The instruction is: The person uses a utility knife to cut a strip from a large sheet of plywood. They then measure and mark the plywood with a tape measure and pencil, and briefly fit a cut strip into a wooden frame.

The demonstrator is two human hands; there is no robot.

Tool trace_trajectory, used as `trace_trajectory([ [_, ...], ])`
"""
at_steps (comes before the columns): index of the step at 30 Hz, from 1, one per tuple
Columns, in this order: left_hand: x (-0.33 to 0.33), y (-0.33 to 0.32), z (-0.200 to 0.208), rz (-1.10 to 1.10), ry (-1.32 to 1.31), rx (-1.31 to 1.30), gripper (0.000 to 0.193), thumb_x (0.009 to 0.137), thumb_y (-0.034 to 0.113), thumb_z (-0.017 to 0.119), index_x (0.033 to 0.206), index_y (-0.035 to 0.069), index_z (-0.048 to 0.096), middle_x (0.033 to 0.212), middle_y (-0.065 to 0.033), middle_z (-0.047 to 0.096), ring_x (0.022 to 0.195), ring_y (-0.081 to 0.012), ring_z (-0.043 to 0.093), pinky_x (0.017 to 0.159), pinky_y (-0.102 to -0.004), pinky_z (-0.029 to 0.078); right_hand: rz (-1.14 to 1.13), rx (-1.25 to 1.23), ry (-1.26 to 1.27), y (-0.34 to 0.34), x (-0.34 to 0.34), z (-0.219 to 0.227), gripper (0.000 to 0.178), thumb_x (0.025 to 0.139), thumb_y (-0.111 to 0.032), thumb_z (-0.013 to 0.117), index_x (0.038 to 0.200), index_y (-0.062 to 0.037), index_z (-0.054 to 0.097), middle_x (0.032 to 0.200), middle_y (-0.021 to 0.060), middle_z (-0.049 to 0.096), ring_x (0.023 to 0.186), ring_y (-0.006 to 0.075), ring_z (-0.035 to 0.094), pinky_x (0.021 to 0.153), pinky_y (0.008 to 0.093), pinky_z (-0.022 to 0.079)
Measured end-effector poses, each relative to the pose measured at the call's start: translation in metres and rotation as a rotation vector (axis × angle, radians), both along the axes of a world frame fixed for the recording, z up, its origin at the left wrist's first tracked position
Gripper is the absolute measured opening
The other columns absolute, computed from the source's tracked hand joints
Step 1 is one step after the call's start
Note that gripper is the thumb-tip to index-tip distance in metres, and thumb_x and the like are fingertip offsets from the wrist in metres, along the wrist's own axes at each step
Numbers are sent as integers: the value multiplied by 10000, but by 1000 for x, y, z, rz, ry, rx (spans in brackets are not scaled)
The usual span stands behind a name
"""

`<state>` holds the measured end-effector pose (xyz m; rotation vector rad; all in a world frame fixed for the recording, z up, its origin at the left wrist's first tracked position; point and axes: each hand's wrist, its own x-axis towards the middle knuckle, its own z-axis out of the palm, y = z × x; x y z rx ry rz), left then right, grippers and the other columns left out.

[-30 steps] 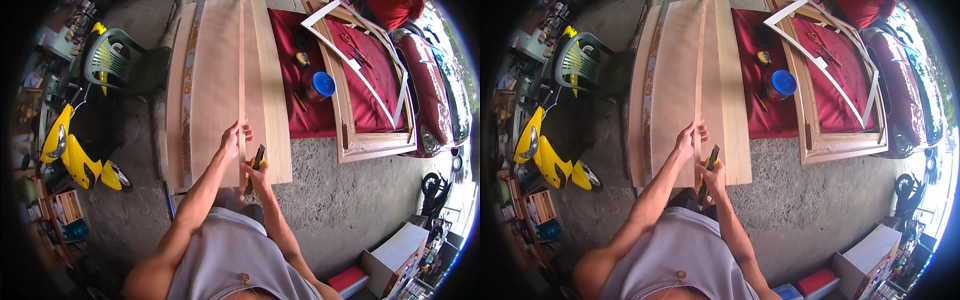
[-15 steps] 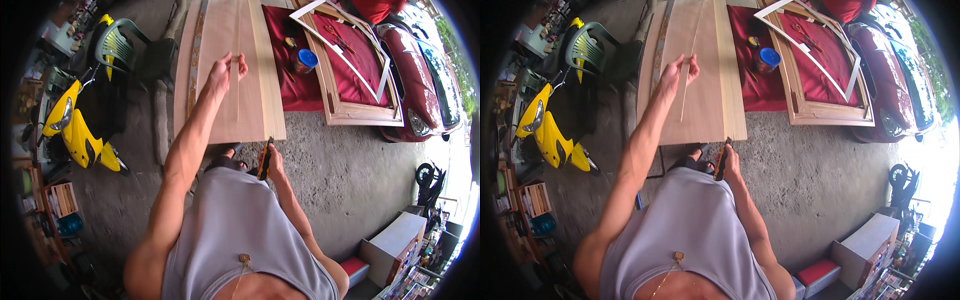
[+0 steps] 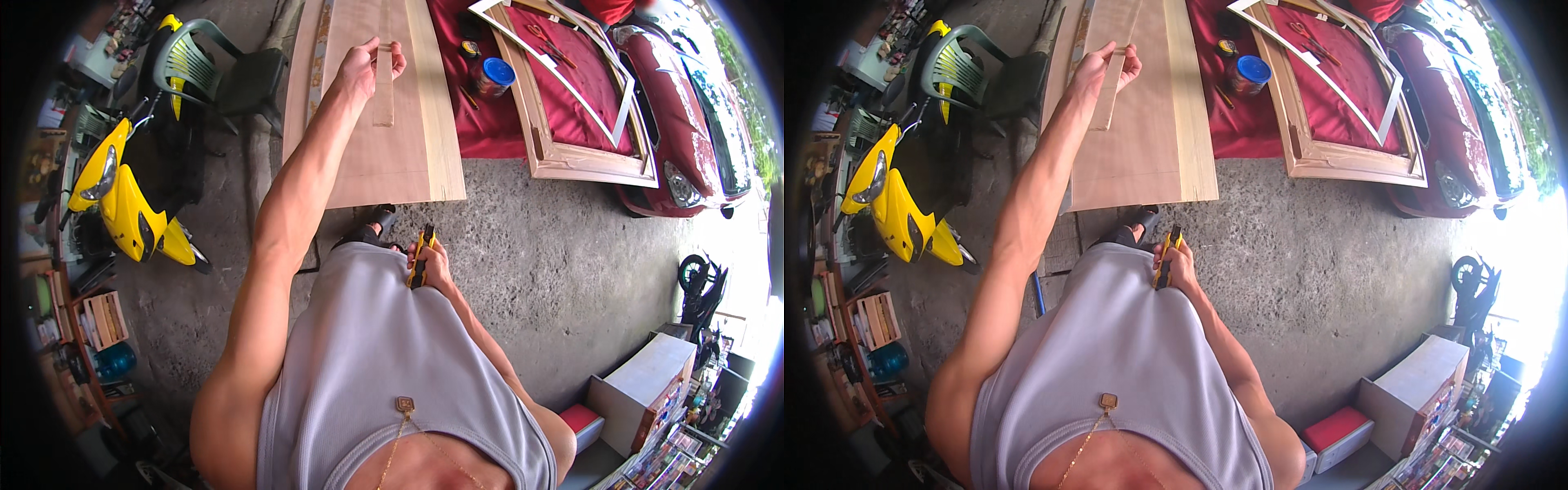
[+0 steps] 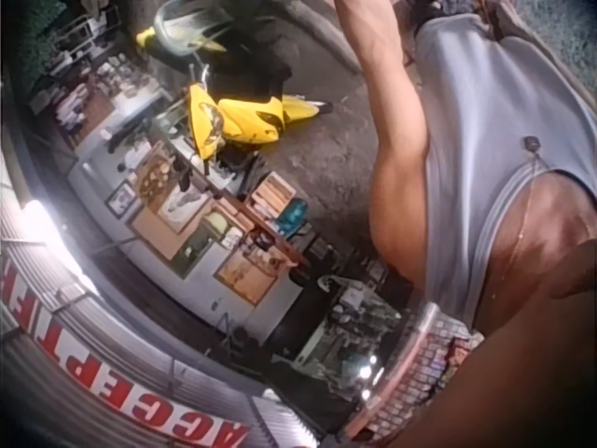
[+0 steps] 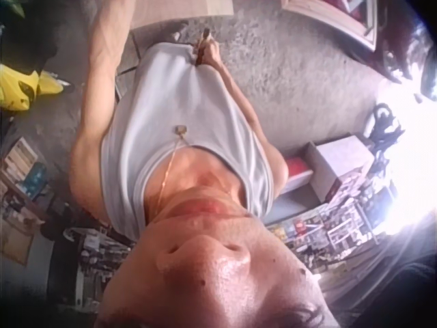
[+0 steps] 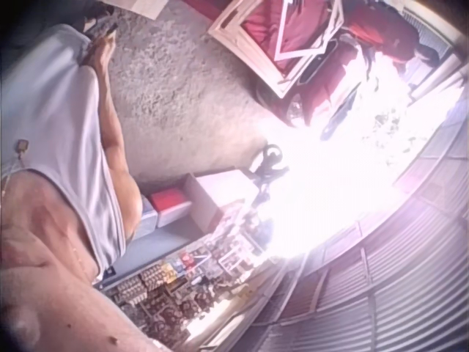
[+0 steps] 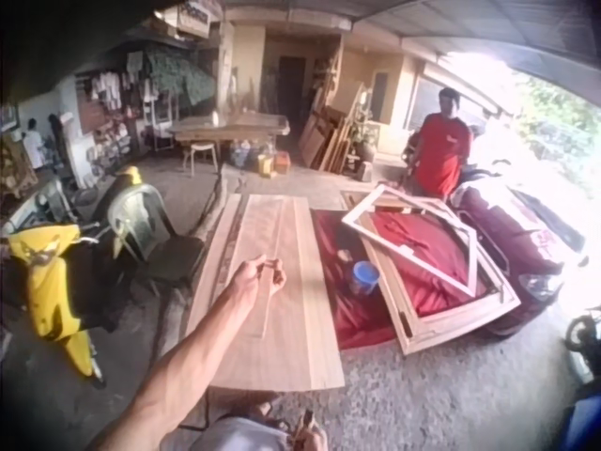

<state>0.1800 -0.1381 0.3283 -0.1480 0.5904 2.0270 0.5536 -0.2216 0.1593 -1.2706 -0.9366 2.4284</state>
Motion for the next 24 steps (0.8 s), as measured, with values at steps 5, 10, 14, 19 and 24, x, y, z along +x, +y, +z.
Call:
trace_trajectory([
  [5, -10, -12, -8, -122, -16, 41, 339, 1094, 231, 391, 1125, -93, 486, 925, -155, 607, 798, -217, 606, 772, -399, 533, 162, 48, -19, -1, -20, -14, 369, 869, -37, 534, 1229, -103, 491, 879, 102, 607, 637, 208, 584, 553, 371, 524],
  [10, -22, -71, -19, -91, 321, -131, 290, 1061, 334, 514, 1042, 48, 557, 806, -21, 595, 632, -113, 556, 616, -270, 484, 200, 1302, -332, 51, -108, -57, 669, 898, -105, 546, 1513, 20, 313, 1051, 315, 562, 863, 429, 628, 751, 506, 519],
  [14, -54, -162, -23, -27, 607, -378, 316, 1058, 299, 518, 1187, 24, 608, 758, -13, 565, 585, -97, 510, 528, -249, 419, 276, 1460, -467, 107, -184, -88, 676, 860, -50, 542, 1491, 43, 319, 1156, 326, 511, 1031, 479, 548, 847, 553, 479],
  [19, -130, -297, -42, 245, 867, -602, 315, 1012, 178, 607, 1269, 1, 654, 776, 60, 541, 638, -26, 460, 568, -204, 354, 238, 1644, -714, 119, -260, -89, 684, 845, -87, 584, 1495, -35, 380, 1329, 244, 478, 1185, 425, 483, 1003, 543, 392],
  [24, -221, -405, -69, 455, 1609, -887, 428, 962, 185, 686, 1313, -49, 617, 860, -96, 612, 723, -200, 574, 630, -333, 470, -26, 1556, -528, 42, -392, -43, 529, 888, -187, 722, 1359, -28, 542, 1283, 205, 574, 1205, 379, 543, 1037, 466, 428],
])
